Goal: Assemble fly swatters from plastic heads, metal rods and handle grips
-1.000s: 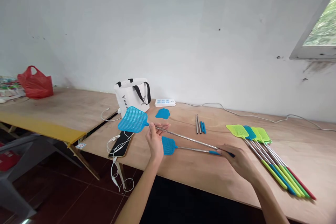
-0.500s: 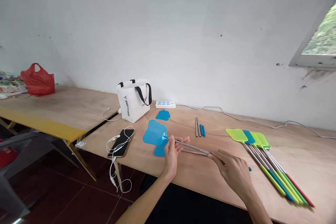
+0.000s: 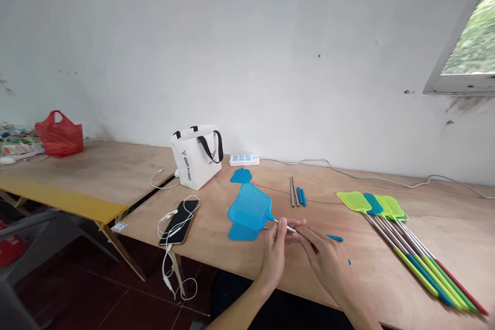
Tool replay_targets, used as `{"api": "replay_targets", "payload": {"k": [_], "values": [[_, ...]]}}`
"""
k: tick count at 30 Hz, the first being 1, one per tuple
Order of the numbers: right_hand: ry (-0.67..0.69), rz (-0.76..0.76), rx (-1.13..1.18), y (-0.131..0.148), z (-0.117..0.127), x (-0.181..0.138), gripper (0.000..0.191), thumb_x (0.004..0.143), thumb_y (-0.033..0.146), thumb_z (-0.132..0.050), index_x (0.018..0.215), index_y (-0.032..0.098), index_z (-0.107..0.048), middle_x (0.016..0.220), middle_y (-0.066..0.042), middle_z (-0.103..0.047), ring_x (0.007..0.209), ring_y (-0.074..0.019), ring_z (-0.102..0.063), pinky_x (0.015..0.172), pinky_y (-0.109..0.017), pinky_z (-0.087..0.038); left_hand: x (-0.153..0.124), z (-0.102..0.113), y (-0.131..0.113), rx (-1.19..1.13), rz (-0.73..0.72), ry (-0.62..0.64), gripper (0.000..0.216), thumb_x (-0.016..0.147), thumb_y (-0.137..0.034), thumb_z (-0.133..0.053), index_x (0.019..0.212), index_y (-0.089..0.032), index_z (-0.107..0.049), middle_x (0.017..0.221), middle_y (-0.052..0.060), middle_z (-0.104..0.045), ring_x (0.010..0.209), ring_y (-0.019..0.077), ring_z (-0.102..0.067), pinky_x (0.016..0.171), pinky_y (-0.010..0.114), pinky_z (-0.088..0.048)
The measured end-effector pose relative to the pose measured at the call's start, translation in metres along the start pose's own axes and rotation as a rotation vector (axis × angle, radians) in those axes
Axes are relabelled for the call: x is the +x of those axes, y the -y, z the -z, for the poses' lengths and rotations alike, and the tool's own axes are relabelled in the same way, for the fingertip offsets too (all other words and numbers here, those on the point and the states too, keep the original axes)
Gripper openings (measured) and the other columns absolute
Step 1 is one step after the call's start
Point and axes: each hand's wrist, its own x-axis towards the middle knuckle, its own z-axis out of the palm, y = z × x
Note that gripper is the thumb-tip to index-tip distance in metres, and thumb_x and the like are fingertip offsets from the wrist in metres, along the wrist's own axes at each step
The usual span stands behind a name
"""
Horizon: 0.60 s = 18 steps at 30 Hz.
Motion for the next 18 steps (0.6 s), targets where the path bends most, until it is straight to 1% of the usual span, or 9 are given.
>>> {"api": "replay_targets", "payload": {"k": [2,4,8,11,15,18], "values": [[0.039,-0.033,0.05,-0.003,0.008,0.001,0.039,0.106,0.044,-0.035,0.112,0.03,-0.071,0.102,-0.005,-0.077,0.079,-0.0196,-0.074,0.066,-0.026,-0.052,0.002,0.0,-0.006,0.024,0.012,0.047,0.048,0.091,-0.063,-0.06,0.098,-0.018,-0.077,0.107,0.014,-0.076,0.111,0.0329,-0.068,0.092,0.043,-0.057],[0.06,-0.064,0.066,-0.003,0.016,0.002,0.036,0.106,0.046,-0.036,0.113,0.031,-0.068,0.105,-0.005,-0.076,0.082,-0.0196,-0.073,0.068,-0.026,-0.053,0.001,0.0,-0.01,0.02,0.015,0.061,0.049,0.092,-0.063,-0.059,0.102,-0.019,-0.077,0.108,0.013,-0.076,0.112,0.0326,-0.068,0.093,0.043,-0.056],[0.088,-0.066,0.052,0.005,0.025,0.003,0.034,0.105,0.049,-0.038,0.107,0.03,-0.066,0.1,-0.003,-0.076,0.083,-0.0193,-0.074,0.066,-0.025,-0.05,-0.002,-0.002,-0.011,-0.025,-0.011,0.025,0.051,0.093,-0.064,-0.056,0.101,-0.018,-0.077,0.109,0.013,-0.076,0.113,0.0325,-0.067,0.095,0.044,-0.055],[0.077,-0.056,-0.024,0.008,0.024,0.002,0.037,0.106,0.048,-0.034,0.102,0.029,-0.065,0.091,-0.002,-0.077,0.075,-0.0191,-0.073,0.06,-0.025,-0.046,0.001,0.001,-0.013,-0.047,-0.026,-0.025,0.05,0.093,-0.063,-0.057,0.098,-0.017,-0.076,0.106,0.014,-0.076,0.109,0.0319,-0.069,0.091,0.043,-0.056],[0.056,-0.055,-0.153,-0.002,0.025,0.002,0.042,0.106,0.052,-0.03,0.094,0.028,-0.064,0.078,-0.001,-0.075,0.063,-0.0199,-0.071,0.053,-0.025,-0.04,0.019,0.021,-0.024,-0.06,-0.089,-0.138,0.047,0.092,-0.061,-0.059,0.094,-0.016,-0.073,0.105,0.014,-0.077,0.099,0.0289,-0.072,0.083,0.039,-0.057],[0.083,-0.051,-0.157,-0.015,0.032,0.006,0.043,0.106,0.052,-0.029,0.093,0.029,-0.063,0.082,-0.001,-0.076,0.068,-0.0213,-0.073,0.055,-0.025,-0.042,0.032,0.039,-0.035,-0.043,-0.155,-0.223,0.045,0.092,-0.06,-0.061,0.09,-0.015,-0.071,0.1,0.015,-0.078,0.092,0.0268,-0.073,0.078,0.037,-0.056]]}}
